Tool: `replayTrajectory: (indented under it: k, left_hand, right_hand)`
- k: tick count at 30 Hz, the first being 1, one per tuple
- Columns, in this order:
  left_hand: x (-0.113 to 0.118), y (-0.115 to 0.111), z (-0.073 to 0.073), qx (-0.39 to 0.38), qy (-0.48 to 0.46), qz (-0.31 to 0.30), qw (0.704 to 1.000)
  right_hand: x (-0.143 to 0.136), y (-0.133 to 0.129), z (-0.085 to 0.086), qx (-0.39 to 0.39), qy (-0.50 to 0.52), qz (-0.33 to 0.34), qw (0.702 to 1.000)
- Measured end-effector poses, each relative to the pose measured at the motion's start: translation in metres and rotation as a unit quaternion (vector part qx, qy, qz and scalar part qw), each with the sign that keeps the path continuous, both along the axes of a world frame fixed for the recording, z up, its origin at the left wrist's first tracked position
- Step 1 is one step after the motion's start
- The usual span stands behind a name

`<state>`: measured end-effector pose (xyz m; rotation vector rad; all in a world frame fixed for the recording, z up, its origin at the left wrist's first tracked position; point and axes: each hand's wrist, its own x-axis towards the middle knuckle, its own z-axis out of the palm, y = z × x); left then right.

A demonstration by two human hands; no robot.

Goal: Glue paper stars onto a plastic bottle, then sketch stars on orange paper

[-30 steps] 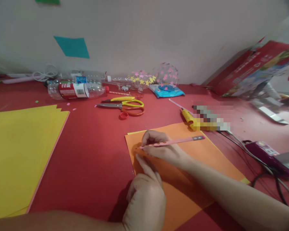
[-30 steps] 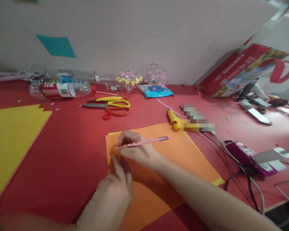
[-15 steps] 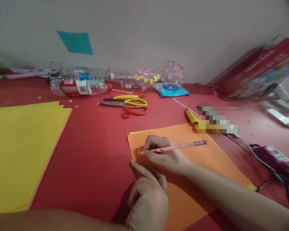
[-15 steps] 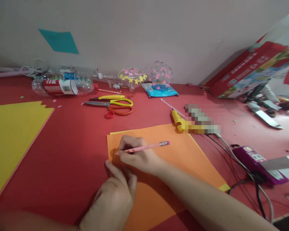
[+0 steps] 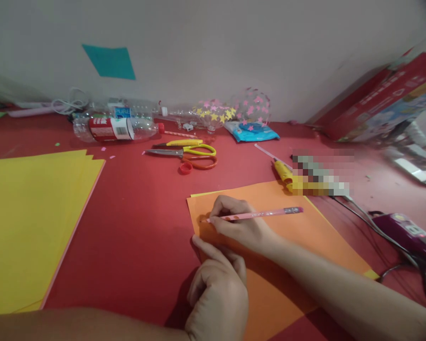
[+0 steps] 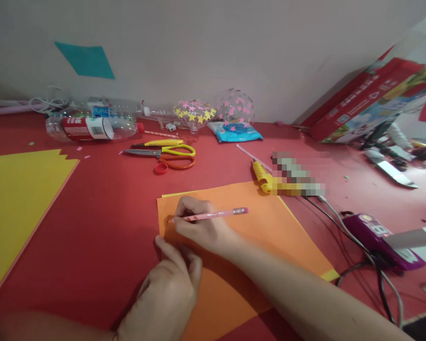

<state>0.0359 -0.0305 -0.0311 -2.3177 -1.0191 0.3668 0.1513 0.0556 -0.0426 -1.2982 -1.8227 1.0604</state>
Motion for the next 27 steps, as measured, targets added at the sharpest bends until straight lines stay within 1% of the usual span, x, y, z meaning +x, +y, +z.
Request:
replayTrajectory:
  k: [4, 8, 14, 21, 27]
  left_hand:
    - [-0.0012, 0.0005, 0.0009, -0.005, -0.02, -0.007, 1.0]
    - [-0.0012, 0.0005, 0.0013, -0.012, -0.046, -0.003, 0.999]
    - [0.0002, 0.0, -0.0001, -0.004, -0.007, 0.005, 1.0]
    - [-0.0008, 0.0004, 0.0001, -0.017, -0.041, 0.0, 0.999]
    - [0.0001, -0.0005, 0.0004, -0.014, -0.01, 0.004, 1.0]
  right_hand:
    - [-0.0002, -0.0003, -0.0018, 0.016, 0.007, -0.006, 1.0]
    - [-0.0012, -0.0013, -0.0007, 0.013, 0.011, -0.02, 1.0]
    - [-0.0013, -0.0012, -0.0004, 0.011, 0.004, -0.03, 0.999]
    - [0.0008, -0.0008, -0.0009, 0.031, -0.001, -0.01, 0.999]
    - [0.0007, -0.0026, 0.0033, 0.017, 0.004, -0.003, 1.0]
